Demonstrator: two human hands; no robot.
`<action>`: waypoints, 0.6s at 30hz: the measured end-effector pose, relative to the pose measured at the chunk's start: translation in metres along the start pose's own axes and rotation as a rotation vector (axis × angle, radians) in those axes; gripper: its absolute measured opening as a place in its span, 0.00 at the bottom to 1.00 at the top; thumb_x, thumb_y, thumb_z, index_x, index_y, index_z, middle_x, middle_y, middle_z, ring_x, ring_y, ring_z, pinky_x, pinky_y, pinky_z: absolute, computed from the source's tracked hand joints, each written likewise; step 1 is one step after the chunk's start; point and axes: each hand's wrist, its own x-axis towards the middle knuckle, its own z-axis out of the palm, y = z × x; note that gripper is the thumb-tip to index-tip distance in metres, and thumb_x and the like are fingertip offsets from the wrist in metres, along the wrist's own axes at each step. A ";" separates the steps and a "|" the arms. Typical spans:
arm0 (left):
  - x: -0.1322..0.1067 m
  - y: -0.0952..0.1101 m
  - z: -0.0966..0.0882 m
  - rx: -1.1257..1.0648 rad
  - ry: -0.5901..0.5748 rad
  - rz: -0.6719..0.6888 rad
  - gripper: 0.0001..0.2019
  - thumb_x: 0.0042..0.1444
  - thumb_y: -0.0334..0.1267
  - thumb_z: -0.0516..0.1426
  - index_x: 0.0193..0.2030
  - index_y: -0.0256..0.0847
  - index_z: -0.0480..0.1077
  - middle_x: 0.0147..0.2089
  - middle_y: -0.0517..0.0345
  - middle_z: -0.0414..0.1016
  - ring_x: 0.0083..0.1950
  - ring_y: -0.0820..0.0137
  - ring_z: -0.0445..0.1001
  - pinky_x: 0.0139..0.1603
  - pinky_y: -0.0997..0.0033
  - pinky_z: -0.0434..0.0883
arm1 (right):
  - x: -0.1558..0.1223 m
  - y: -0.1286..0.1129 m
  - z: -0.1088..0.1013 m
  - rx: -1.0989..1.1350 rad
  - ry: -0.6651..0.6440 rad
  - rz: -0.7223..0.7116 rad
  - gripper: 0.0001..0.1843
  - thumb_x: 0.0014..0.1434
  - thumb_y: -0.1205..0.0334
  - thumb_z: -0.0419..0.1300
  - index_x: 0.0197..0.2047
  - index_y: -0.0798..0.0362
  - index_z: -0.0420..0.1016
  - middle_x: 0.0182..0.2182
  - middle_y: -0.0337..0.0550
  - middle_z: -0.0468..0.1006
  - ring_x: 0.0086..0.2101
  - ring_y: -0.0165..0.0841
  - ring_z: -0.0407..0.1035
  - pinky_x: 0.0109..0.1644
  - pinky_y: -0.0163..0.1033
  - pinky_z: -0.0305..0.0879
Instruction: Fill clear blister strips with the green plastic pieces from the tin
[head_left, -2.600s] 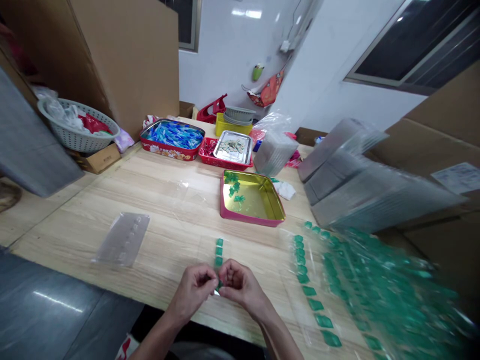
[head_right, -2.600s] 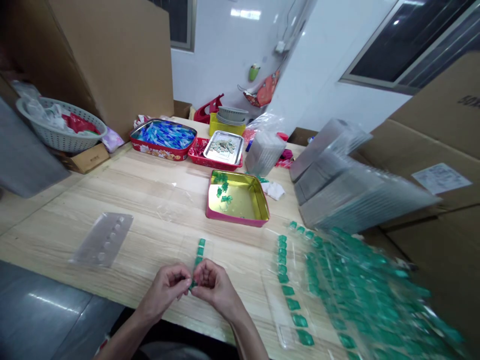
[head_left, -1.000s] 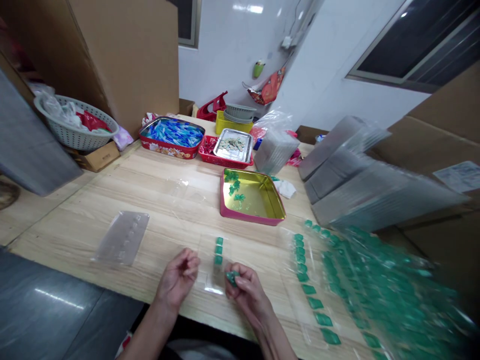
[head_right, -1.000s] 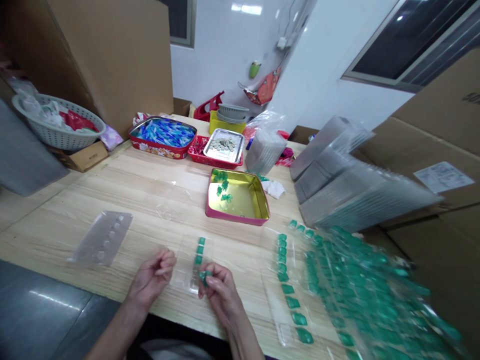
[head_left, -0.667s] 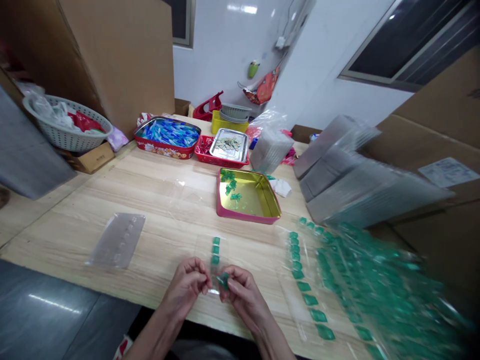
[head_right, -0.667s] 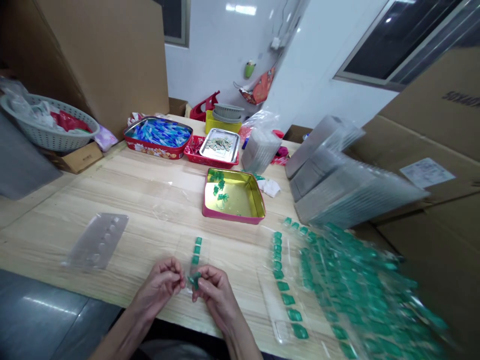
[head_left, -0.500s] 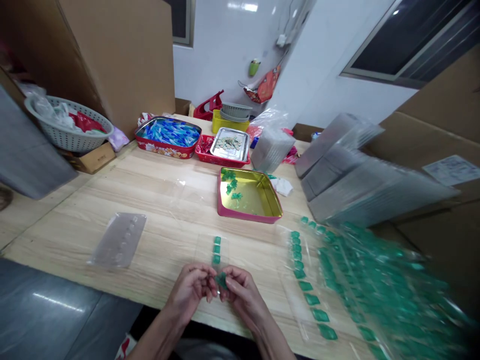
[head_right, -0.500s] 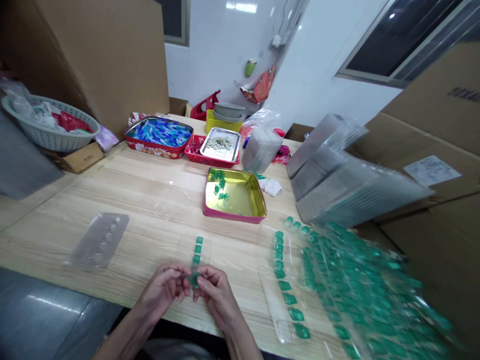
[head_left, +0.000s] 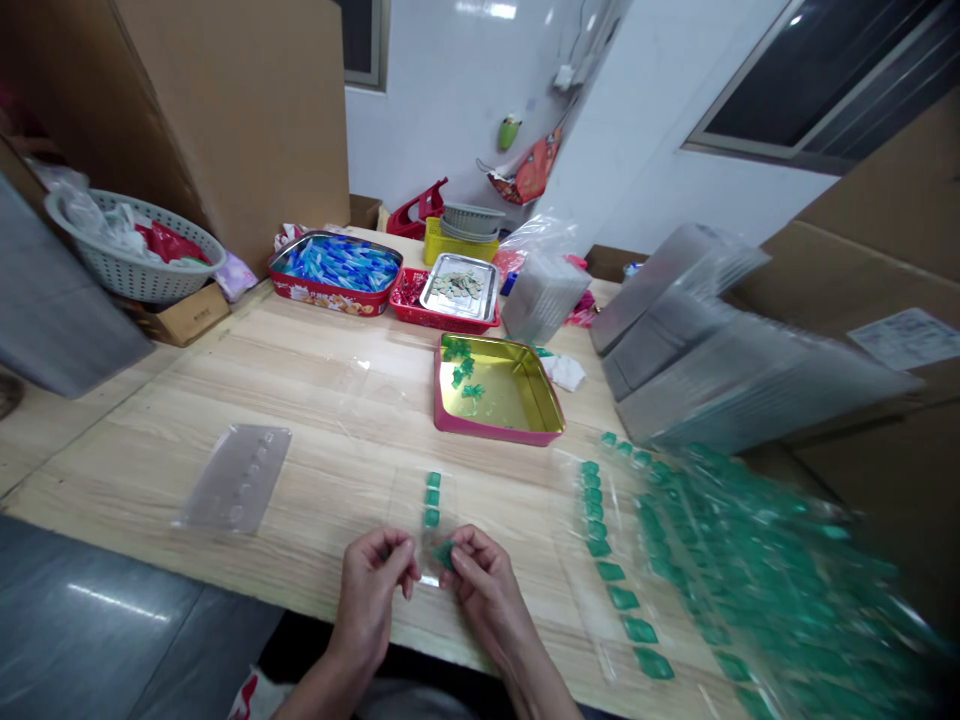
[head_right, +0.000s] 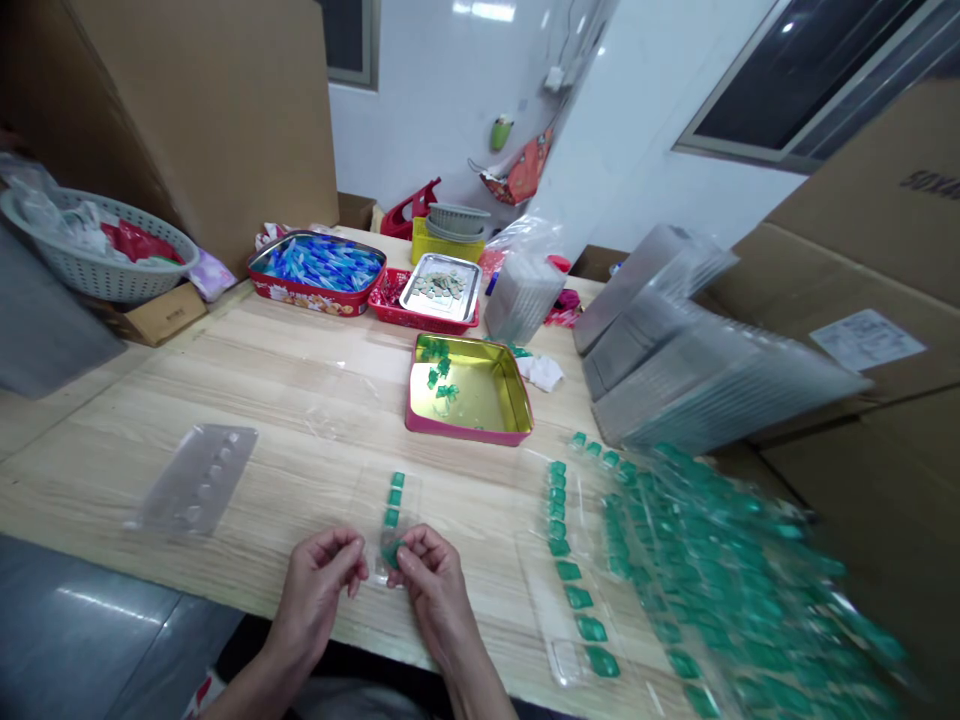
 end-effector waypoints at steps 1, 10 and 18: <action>-0.002 0.000 0.000 0.032 -0.001 0.010 0.12 0.42 0.42 0.63 0.22 0.34 0.71 0.16 0.61 0.67 0.17 0.78 0.61 0.18 0.78 0.56 | 0.000 0.000 0.000 -0.010 0.014 -0.016 0.13 0.42 0.62 0.71 0.27 0.54 0.71 0.21 0.33 0.69 0.21 0.24 0.63 0.26 0.29 0.61; -0.006 0.002 0.005 -0.005 -0.161 -0.091 0.11 0.41 0.42 0.63 0.23 0.33 0.73 0.17 0.57 0.70 0.19 0.76 0.63 0.18 0.78 0.57 | -0.003 0.005 0.002 -0.047 -0.049 -0.024 0.13 0.45 0.59 0.69 0.27 0.55 0.70 0.22 0.36 0.72 0.22 0.27 0.66 0.27 0.32 0.61; -0.001 -0.004 -0.003 -0.167 -0.394 -0.412 0.10 0.36 0.38 0.64 0.20 0.34 0.69 0.17 0.59 0.68 0.17 0.79 0.62 0.16 0.79 0.47 | -0.006 0.013 -0.004 -0.082 -0.054 -0.023 0.16 0.45 0.57 0.68 0.26 0.53 0.64 0.18 0.32 0.67 0.18 0.24 0.60 0.23 0.30 0.57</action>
